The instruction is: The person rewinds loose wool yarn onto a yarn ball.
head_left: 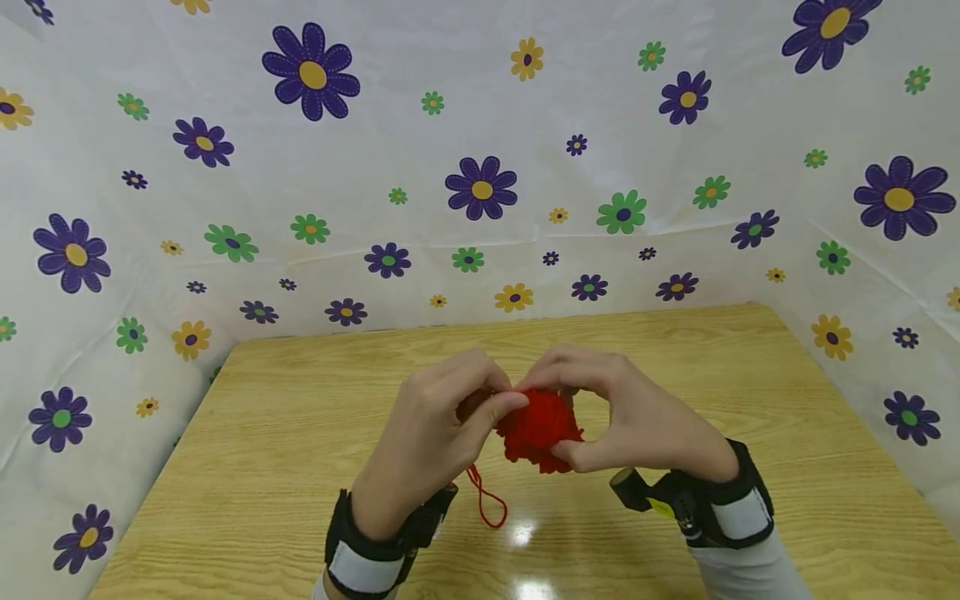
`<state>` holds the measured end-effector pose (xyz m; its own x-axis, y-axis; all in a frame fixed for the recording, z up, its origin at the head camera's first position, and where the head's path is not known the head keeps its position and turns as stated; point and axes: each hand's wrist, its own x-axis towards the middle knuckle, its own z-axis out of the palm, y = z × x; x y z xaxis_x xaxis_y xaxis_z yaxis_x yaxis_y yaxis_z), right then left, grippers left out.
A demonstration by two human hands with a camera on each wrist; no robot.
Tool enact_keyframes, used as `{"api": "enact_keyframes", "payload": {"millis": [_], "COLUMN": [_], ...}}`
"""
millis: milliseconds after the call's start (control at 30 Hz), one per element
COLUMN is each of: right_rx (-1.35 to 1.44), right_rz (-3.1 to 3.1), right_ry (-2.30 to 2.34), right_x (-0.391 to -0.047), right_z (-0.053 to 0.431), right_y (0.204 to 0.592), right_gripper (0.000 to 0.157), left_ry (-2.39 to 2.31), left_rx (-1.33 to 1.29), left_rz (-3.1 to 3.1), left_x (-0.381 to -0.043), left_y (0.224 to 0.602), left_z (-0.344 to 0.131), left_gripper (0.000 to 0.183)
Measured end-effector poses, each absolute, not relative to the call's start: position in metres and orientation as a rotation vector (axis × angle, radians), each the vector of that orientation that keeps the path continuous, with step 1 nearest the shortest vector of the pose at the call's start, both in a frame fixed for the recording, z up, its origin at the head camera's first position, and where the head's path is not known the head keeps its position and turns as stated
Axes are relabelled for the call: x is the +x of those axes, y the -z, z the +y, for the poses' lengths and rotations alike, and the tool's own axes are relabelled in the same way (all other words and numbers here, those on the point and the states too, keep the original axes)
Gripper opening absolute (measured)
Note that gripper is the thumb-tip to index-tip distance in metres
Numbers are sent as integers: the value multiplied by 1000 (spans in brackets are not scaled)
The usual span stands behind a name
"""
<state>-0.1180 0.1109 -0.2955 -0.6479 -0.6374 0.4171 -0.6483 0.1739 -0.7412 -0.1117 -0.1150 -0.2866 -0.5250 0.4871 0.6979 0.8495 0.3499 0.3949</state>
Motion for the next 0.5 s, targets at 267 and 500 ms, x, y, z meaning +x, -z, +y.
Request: {"api": "enact_keyframes", "payload": {"millis": [267, 500], "right_rx": [1368, 1404], "right_rz": [-2374, -2340], "right_ry": [-1637, -1745], "right_x": [-116, -114], "right_z": [111, 113], "right_y": [295, 293], "right_gripper": [54, 52], "left_ry": [1096, 1116], "left_rx": [-1179, -1190], "left_rz": [-2126, -2115], "left_x": [-112, -113], "left_y": [286, 286], "left_z": [-116, -117], "left_gripper": [16, 15]}}
